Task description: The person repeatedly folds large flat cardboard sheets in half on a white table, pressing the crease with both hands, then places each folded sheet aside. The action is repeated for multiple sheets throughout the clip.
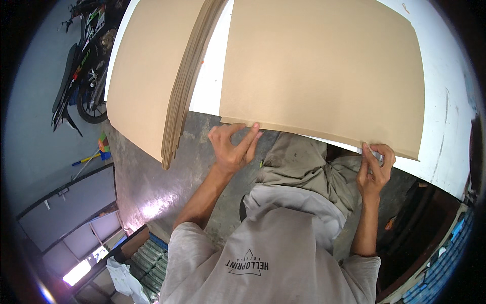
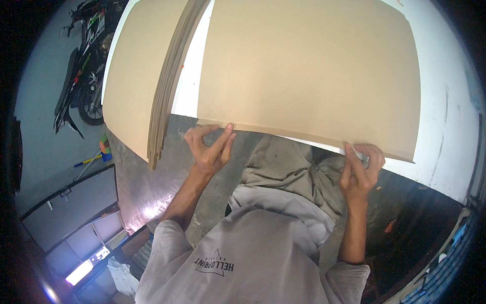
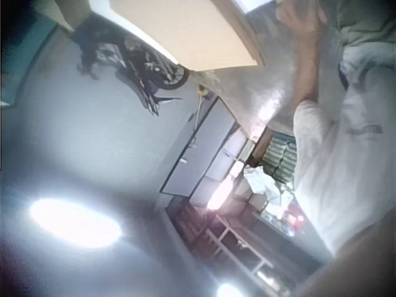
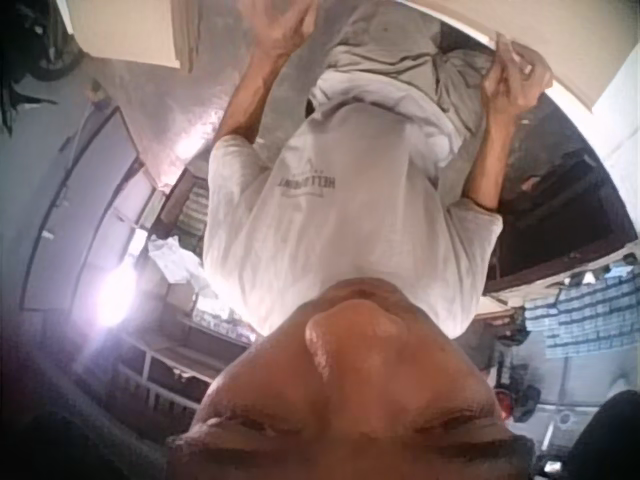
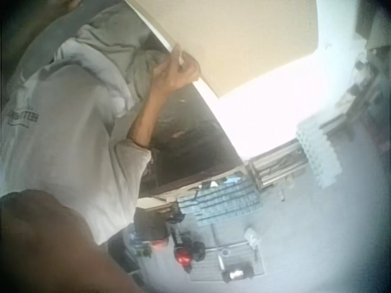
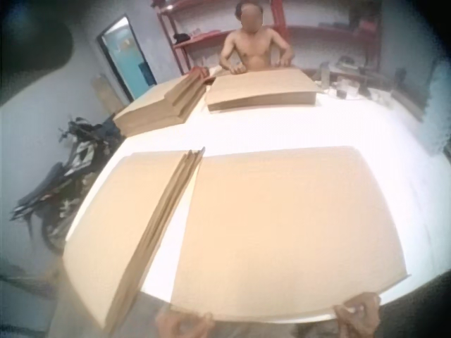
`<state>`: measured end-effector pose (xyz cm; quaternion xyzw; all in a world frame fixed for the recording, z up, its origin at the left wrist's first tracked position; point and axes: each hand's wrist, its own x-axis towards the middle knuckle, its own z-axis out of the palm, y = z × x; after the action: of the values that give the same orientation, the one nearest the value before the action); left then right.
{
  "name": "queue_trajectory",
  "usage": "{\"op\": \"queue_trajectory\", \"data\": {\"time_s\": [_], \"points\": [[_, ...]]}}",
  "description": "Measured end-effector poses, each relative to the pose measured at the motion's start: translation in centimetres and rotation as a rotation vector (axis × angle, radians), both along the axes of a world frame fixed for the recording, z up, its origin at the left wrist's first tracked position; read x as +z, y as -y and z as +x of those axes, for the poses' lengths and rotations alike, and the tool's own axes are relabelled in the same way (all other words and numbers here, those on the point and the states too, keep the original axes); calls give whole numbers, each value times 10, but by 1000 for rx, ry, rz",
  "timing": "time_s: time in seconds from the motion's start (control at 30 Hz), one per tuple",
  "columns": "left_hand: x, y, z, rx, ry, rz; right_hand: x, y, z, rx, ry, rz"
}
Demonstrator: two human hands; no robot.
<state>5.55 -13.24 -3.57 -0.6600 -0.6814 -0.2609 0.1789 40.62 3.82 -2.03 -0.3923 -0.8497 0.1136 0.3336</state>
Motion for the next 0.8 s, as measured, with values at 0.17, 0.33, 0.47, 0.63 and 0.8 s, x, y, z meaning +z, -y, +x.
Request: {"op": "queue_trajectory", "data": {"time_s": [0.17,0.33,0.47,0.63,0.8], "points": [[14,-10,8,51,115,41,0,-1,-1,2,29,-15],[28,-36,6,-47,266,-108,7,-6,-8,19,38,18],[37,-45,-11,-160,283,-116,12,-17,-12,40,29,65],[63,-57,-29,-162,336,-215,35,-48,-10,32,70,105],[59,-93,-9,-242,367,-264,52,-63,-53,210,112,-39]]}}
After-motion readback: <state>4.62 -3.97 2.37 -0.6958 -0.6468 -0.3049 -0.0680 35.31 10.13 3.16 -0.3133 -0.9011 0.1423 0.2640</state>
